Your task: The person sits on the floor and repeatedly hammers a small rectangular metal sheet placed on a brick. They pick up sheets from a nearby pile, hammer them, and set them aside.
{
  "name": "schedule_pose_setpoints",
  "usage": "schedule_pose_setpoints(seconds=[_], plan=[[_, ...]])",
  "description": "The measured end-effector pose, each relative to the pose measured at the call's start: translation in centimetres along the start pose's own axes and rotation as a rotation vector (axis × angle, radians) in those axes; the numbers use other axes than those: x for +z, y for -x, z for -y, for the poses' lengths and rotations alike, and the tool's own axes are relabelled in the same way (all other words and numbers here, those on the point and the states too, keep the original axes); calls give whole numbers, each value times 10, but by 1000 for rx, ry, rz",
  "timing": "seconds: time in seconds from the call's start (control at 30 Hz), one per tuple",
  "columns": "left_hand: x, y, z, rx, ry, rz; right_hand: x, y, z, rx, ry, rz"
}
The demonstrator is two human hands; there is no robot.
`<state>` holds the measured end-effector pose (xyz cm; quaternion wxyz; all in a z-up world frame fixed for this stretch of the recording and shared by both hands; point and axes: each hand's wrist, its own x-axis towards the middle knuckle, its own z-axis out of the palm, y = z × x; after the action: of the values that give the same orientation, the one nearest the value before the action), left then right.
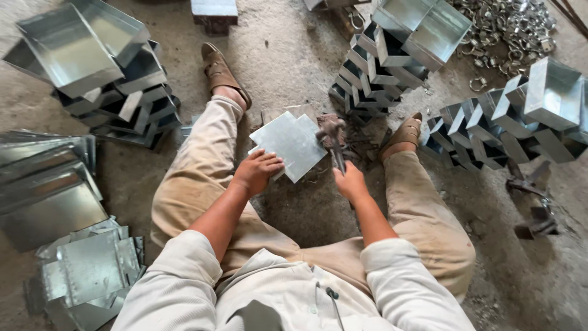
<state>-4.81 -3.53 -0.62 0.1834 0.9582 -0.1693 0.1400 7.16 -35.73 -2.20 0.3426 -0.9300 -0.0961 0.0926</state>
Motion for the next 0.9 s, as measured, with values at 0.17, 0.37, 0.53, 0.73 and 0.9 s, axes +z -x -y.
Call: schedule_pose_setpoints(seconds=[0.17,0.37,0.53,0.73,0.9], plan=[[-97,-17,-32,-52,-53,-342,-14,4,-10,-20,-74,32],[-238,27,-69,-118,-107,-672,16,-9,31,208,-346,302],[-316,108,-86,-273,-208,-695,47,-21,39,-23,-148,226],[-335,219,-91,-566,-426,-623,42,-24,25,-89,-222,301],[-275,317,-68,-947,-705,-522,22,-19,14,-199,-101,148]])
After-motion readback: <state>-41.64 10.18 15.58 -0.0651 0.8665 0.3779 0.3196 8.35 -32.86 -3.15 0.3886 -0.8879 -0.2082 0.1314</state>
